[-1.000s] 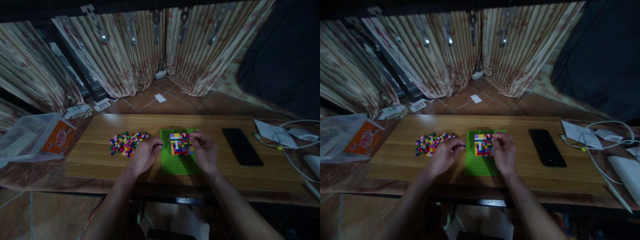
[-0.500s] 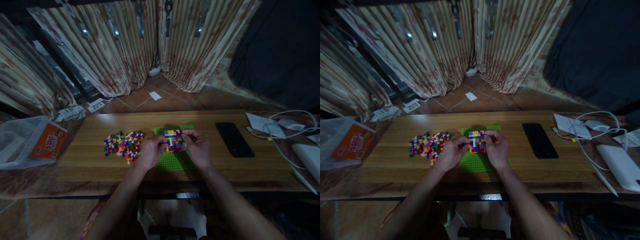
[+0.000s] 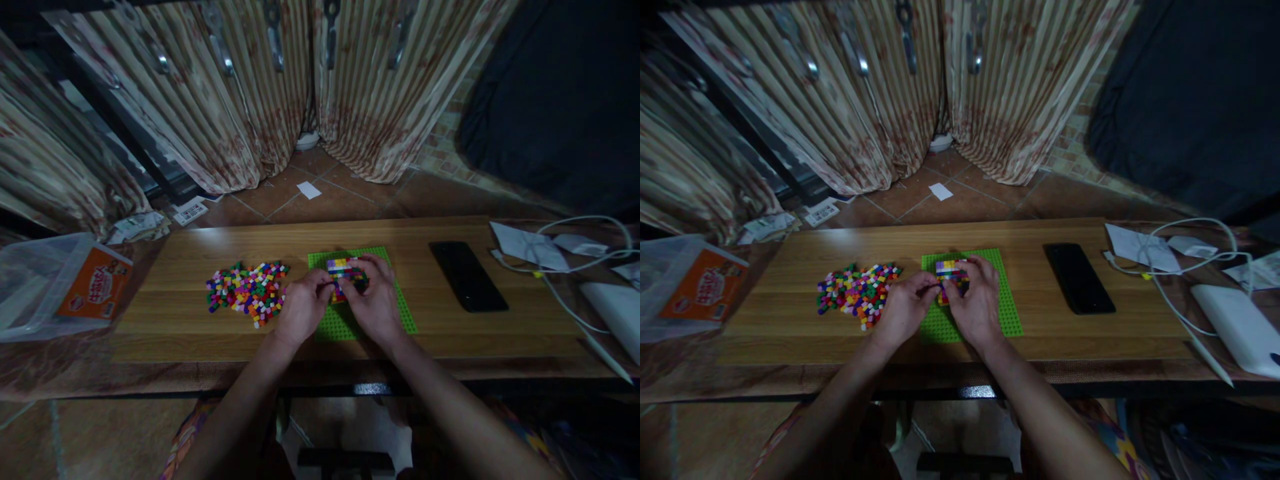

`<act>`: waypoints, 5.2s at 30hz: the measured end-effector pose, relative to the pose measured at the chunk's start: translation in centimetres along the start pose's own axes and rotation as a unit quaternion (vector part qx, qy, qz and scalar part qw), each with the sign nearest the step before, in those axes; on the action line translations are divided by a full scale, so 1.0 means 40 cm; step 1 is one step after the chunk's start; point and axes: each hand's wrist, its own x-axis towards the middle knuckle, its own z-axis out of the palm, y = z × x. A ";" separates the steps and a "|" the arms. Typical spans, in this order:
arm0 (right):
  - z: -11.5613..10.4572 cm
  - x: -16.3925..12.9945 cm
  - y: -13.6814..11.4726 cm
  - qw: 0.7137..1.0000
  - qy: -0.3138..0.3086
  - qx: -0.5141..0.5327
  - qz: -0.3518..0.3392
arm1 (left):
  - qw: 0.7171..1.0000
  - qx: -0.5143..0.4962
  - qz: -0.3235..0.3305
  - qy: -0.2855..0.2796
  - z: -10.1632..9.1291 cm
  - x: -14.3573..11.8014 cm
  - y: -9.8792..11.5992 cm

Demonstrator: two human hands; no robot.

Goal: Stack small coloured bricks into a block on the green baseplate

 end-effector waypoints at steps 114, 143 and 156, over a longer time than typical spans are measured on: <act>-0.005 0.015 0.015 0.999 -0.045 0.016 0.021 | 0.999 -0.028 -0.023 -0.018 0.007 0.003 -0.007; -0.016 0.022 0.052 0.995 -0.085 0.048 0.031 | 0.998 0.033 -0.010 -0.052 -0.040 0.004 -0.001; -0.030 0.028 0.060 0.997 -0.051 0.040 0.029 | 0.966 0.239 -0.042 -0.093 -0.198 -0.015 -0.080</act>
